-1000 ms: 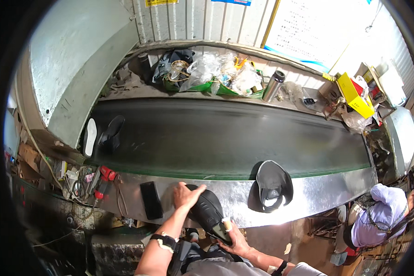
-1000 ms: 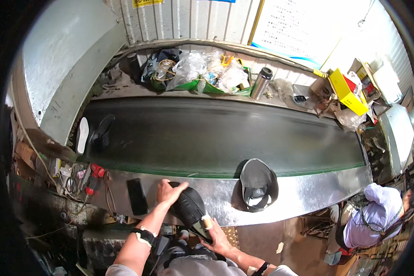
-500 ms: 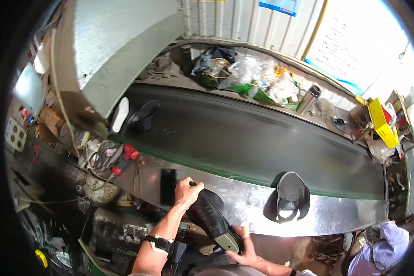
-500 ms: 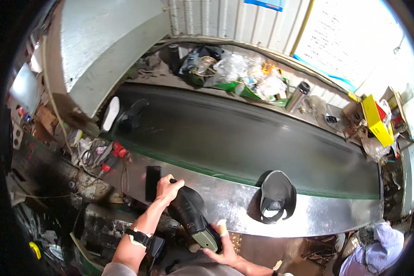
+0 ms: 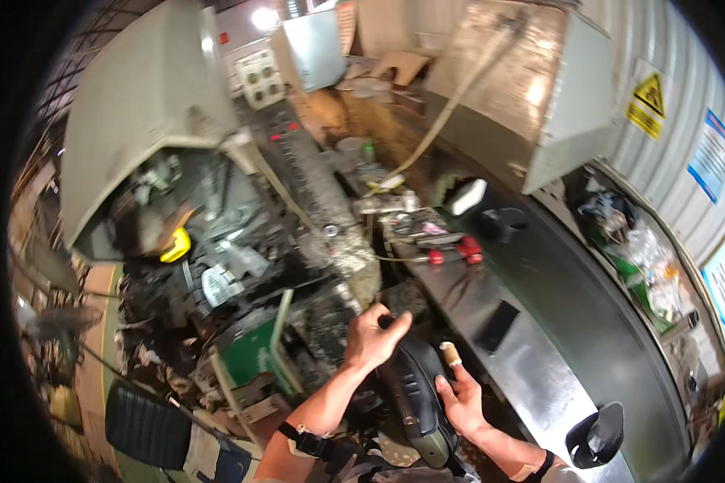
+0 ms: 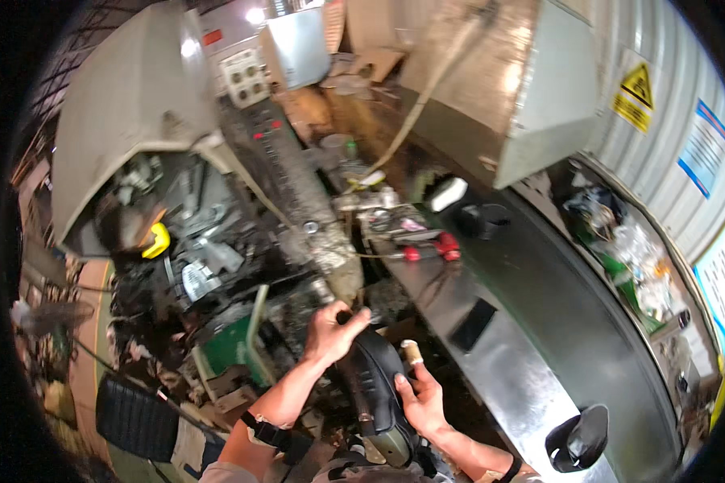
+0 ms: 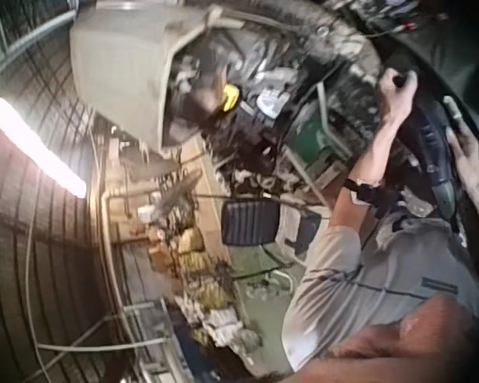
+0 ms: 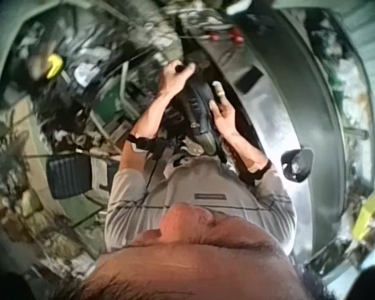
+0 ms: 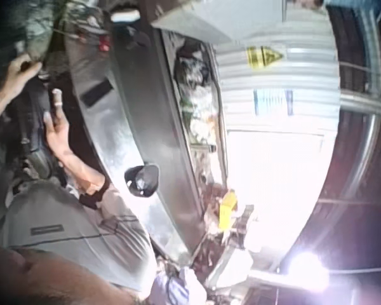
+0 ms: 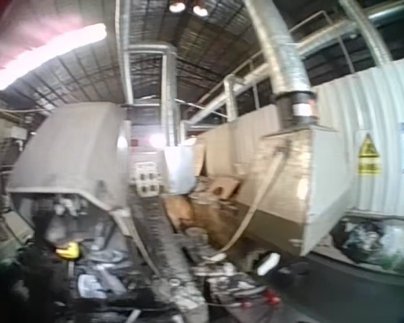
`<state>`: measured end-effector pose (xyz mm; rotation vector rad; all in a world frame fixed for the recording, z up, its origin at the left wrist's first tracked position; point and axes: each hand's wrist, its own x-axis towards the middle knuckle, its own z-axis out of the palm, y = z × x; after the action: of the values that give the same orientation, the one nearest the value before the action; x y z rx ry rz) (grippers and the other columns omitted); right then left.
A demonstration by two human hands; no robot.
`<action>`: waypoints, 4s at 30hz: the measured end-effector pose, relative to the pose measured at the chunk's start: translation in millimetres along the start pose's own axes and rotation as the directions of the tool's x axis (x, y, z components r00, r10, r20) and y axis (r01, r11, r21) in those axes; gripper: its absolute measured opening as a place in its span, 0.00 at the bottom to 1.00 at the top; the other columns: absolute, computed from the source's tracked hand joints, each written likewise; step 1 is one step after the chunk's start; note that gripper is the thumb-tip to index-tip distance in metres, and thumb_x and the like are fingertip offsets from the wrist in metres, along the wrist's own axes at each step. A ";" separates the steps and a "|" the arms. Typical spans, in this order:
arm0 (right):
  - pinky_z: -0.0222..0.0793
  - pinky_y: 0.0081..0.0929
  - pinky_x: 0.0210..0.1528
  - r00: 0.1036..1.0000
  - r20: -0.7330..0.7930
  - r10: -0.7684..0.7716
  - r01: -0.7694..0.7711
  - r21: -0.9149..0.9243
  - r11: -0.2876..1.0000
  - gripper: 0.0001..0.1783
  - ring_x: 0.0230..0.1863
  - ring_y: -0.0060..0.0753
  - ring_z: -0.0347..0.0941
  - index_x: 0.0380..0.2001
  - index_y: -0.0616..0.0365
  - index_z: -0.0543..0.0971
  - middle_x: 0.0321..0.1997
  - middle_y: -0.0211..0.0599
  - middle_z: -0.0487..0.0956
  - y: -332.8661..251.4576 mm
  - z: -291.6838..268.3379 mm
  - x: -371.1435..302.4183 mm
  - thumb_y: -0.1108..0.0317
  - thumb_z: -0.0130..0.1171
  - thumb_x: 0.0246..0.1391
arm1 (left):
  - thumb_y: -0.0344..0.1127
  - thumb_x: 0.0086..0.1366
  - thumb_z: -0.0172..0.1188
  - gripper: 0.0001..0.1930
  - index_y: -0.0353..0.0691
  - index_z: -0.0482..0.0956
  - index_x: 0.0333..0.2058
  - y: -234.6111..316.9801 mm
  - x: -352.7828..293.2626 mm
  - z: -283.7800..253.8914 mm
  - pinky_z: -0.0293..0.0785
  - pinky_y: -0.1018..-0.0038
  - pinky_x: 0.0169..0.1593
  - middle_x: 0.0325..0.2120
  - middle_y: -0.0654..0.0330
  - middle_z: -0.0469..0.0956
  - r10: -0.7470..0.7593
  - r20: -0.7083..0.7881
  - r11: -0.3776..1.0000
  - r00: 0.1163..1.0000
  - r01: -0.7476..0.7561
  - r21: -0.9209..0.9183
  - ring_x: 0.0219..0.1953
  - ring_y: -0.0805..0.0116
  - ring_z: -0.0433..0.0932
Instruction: Operating an industrial machine to perform shoe lasting on black shoe uppers.
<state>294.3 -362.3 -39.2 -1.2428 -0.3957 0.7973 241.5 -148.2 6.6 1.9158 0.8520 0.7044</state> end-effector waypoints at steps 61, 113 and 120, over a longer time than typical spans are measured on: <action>0.81 0.27 0.37 0.889 0.361 0.280 -0.404 0.336 0.851 0.37 0.35 0.28 0.82 0.70 0.58 0.55 0.41 0.41 0.84 116.8 406.5 167.3 0.69 0.62 0.65 | 0.42 0.77 0.53 0.18 0.29 0.81 0.45 -208.2 -1.0 -281.8 0.77 0.70 0.46 0.42 0.59 0.82 -0.702 -0.410 0.408 0.583 -0.144 -0.902 0.41 0.68 0.79; 0.81 0.29 0.30 0.928 0.275 0.251 -0.347 0.393 0.851 0.38 0.30 0.29 0.82 0.67 0.58 0.56 0.37 0.41 0.84 112.4 411.8 161.4 0.71 0.66 0.61 | 0.41 0.77 0.52 0.17 0.31 0.80 0.46 -211.8 -0.9 -287.5 0.79 0.70 0.43 0.41 0.58 0.83 -0.684 -0.362 0.352 0.633 -0.148 -0.924 0.39 0.67 0.81; 0.81 0.28 0.31 0.929 0.265 0.259 -0.351 0.404 0.845 0.37 0.31 0.27 0.82 0.69 0.56 0.59 0.38 0.39 0.84 102.7 412.7 156.8 0.70 0.65 0.61 | 0.46 0.77 0.46 0.21 0.35 0.79 0.53 -217.3 -0.8 -288.8 0.81 0.66 0.47 0.44 0.57 0.83 -0.619 -0.250 0.236 0.745 -0.127 -0.963 0.41 0.62 0.83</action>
<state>93.0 43.8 -34.1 -0.7998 -0.1567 1.2218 -35.8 73.5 -61.1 0.3172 0.7772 1.2720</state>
